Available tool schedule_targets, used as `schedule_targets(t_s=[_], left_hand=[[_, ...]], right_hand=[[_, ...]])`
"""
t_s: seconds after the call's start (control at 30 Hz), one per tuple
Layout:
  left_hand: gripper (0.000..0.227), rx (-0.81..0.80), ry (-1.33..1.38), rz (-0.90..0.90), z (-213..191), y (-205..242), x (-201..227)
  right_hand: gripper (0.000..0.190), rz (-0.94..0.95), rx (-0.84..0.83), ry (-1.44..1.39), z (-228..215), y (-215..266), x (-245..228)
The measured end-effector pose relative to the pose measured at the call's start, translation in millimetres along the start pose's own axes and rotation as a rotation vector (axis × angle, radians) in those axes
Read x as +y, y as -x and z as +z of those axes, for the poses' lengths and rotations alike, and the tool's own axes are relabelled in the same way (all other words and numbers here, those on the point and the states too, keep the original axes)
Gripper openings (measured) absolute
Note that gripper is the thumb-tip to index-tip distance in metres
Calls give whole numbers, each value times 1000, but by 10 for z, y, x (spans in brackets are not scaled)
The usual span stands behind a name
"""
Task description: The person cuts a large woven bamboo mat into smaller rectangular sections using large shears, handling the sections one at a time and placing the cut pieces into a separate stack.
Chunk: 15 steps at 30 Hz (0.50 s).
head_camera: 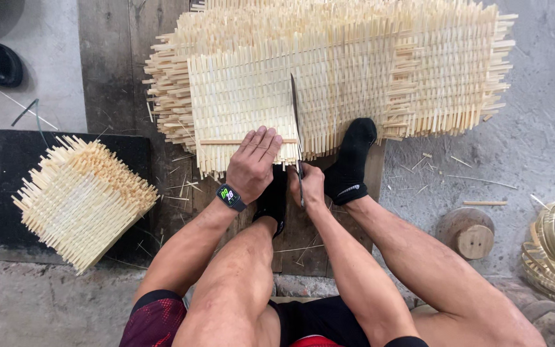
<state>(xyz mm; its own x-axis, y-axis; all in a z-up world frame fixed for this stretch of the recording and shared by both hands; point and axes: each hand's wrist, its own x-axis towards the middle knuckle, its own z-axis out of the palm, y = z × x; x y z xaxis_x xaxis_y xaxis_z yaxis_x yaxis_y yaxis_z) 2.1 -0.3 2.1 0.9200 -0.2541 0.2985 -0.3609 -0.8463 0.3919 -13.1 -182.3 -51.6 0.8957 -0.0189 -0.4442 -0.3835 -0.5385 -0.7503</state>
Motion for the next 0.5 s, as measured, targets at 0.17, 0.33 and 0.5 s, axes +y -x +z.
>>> schedule_targets(t_s=[0.17,0.33,0.5], left_hand=[[48,6,43,-13,-99,-3,63],[49,5,54,-45,-109,-42,51],[50,19,62,-46,-119,2,28]], right_hand=[[23,71,-113,88,-68,-352,132],[26,72,-48,64,82,-349,51],[22,-4,23,-36,81,-259,-64]])
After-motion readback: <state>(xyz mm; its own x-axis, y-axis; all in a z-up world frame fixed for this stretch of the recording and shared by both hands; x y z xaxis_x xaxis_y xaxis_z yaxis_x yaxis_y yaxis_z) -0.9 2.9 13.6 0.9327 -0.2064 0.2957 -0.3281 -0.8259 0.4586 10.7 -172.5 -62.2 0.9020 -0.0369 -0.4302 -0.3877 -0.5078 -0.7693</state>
